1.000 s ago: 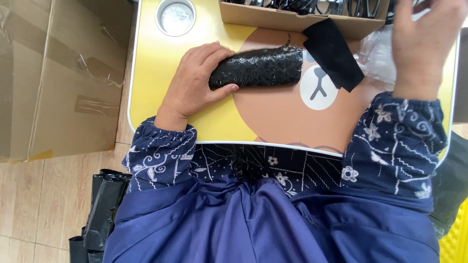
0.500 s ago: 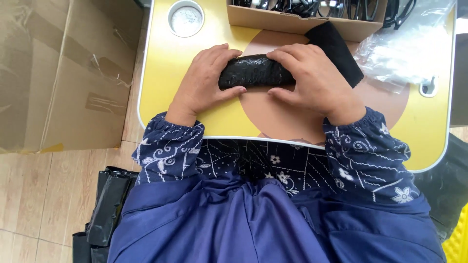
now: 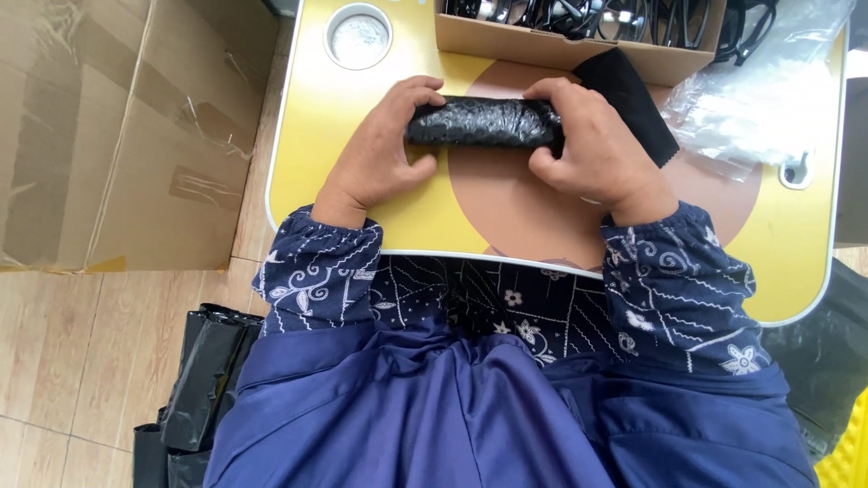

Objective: The person wraps a pair of sunglasses in a white tissue, then rolls the tissue in black bubble wrap, and finally places the wrapped bundle into a black plastic mailer. The process is repeated for a second pair of sunglasses.

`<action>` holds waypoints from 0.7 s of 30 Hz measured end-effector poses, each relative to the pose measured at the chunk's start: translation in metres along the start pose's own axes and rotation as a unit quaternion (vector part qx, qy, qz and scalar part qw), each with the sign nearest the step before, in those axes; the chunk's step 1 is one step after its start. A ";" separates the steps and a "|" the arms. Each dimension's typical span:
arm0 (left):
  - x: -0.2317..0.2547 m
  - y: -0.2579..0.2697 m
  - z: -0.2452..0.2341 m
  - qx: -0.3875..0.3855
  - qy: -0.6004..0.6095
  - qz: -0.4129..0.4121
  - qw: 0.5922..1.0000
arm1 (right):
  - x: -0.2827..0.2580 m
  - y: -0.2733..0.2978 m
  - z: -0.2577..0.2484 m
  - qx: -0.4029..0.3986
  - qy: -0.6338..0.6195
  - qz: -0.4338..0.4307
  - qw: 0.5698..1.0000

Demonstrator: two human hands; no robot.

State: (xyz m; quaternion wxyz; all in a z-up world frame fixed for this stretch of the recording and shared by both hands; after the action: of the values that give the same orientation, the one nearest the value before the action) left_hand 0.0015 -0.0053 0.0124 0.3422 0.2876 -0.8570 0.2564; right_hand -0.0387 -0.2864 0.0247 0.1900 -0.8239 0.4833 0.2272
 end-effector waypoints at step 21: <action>-0.015 -0.003 0.010 0.062 -0.096 -0.116 0.987 | -0.012 0.001 0.002 0.088 -0.048 0.162 0.982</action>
State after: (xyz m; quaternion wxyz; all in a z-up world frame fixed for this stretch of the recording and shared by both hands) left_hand 0.0083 -0.0088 -0.0044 0.2670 0.4289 -0.8294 0.2384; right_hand -0.0449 -0.2774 0.0293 0.2450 -0.7027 0.6192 0.2506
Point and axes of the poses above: each hand's wrist, its own y-axis away from the middle knuckle, its own z-axis out of the palm, x = y × z, the point moved 1 cm from there along -y, towards the middle knuckle, and after that the axes turned 5 degrees about -x, right-handed, at the moved point
